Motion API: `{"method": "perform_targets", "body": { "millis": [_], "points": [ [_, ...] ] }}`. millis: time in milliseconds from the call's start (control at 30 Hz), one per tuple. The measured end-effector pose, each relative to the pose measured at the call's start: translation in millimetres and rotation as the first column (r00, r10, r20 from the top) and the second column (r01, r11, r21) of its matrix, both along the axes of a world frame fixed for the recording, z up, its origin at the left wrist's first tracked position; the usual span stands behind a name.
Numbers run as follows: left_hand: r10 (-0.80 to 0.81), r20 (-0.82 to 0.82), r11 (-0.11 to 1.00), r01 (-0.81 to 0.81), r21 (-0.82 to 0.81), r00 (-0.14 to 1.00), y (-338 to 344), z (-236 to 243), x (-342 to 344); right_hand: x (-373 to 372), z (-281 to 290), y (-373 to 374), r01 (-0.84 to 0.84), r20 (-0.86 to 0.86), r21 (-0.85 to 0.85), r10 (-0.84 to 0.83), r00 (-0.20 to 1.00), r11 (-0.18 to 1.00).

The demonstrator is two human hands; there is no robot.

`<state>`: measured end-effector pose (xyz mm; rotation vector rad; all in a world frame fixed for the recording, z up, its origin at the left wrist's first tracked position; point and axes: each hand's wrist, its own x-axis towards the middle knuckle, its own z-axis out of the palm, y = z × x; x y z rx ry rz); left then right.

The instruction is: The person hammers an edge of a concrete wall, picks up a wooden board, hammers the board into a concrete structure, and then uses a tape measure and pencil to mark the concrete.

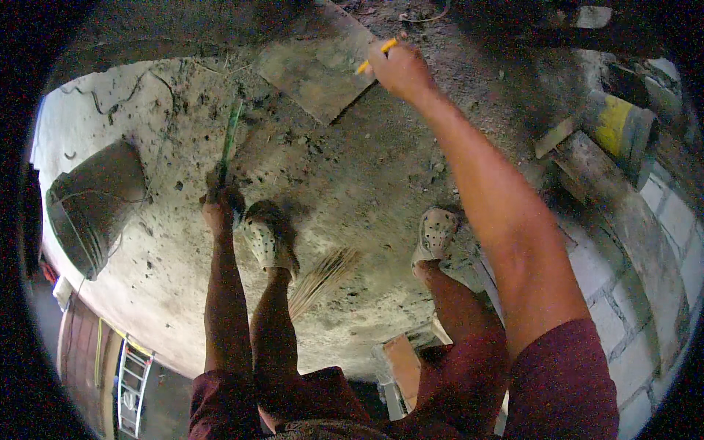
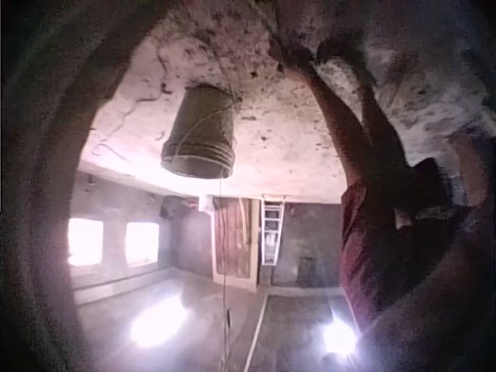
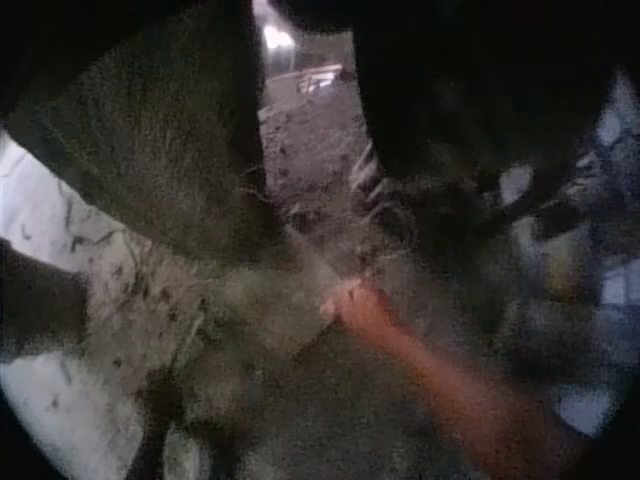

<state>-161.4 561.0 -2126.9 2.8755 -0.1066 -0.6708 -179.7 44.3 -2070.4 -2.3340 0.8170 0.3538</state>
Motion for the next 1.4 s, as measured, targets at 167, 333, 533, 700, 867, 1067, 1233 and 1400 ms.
{"method": "perform_targets", "body": {
  "millis": [167, 333, 533, 700, 867, 1067, 1233, 1400],
  "points": [
    [-0.121, -0.199, 0.979, 0.084, -0.185, 0.973, -64, 77, -24, 1, -16, -7, 0.11, 0.206, 0.104, -0.129, 0.97, 0.989],
    [-0.708, -0.427, 0.675, 0.362, -0.643, 0.562, -146, 264, -132, 50, -103, -51, -0.599, -0.384, -0.795, 0.683, 0.622, 0.098],
    [-0.745, -0.54, 0.664, 0.353, -0.659, 0.393, -162, 352, -180, 125, -107, 10, -0.315, -0.019, -0.396, 0.335, 0.942, 0.863],
    [-0.652, -0.642, 0.747, 0.2, -0.633, 0.403, -160, 357, -183, 134, -79, 16, -0.044, 0.238, -0.074, 0.061, 0.969, 0.996],
    [-0.732, -0.63, 0.681, 0.285, -0.674, 0.258, -165, 350, -168, 144, -162, -64, -0.47, -0.219, -0.701, 0.465, 0.857, 0.536],
    [-0.756, -0.493, 0.642, 0.345, -0.684, 0.431, -155, 348, -170, 153, -136, -3, -0.023, 0.333, 0.301, -0.083, 0.939, 0.953],
    [-0.649, -0.681, 0.759, 0.224, -0.612, 0.339, -165, 350, -163, 153, -153, -14, -0.084, 0.134, 0.991, -0.753, 0.644, 0.104],
    [-0.674, -0.563, 0.716, 0.234, -0.658, 0.478, -171, 349, -156, 153, -162, -19, -0.2, 0.034, 0.975, -0.827, 0.561, -0.096]
  ]
}}
